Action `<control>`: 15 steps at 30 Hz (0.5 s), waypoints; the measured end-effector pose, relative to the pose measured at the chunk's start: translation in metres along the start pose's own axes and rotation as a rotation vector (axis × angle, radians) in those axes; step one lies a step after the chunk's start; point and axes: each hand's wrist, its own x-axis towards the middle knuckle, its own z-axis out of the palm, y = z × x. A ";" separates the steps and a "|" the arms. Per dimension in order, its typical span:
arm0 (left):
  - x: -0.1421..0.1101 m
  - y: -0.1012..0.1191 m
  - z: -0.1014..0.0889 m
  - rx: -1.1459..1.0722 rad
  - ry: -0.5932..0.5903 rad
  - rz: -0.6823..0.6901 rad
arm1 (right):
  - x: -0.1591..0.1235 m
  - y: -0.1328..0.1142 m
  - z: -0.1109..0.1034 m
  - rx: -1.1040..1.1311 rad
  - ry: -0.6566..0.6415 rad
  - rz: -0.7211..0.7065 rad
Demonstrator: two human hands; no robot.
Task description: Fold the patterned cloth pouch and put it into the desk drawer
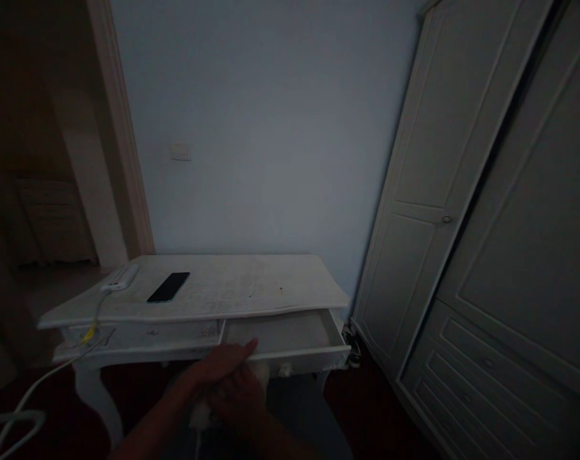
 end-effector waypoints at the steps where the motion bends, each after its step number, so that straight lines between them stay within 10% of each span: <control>1: 0.001 -0.001 0.001 -0.001 -0.005 0.000 | -0.005 0.001 0.000 0.008 -0.023 0.001; 8: 0.006 -0.009 0.006 -0.005 -0.035 0.046 | -0.053 0.024 -0.047 -0.055 -0.028 0.171; 15: -0.001 0.002 -0.003 -0.066 0.005 0.004 | -0.014 0.013 -0.044 -0.053 0.045 0.360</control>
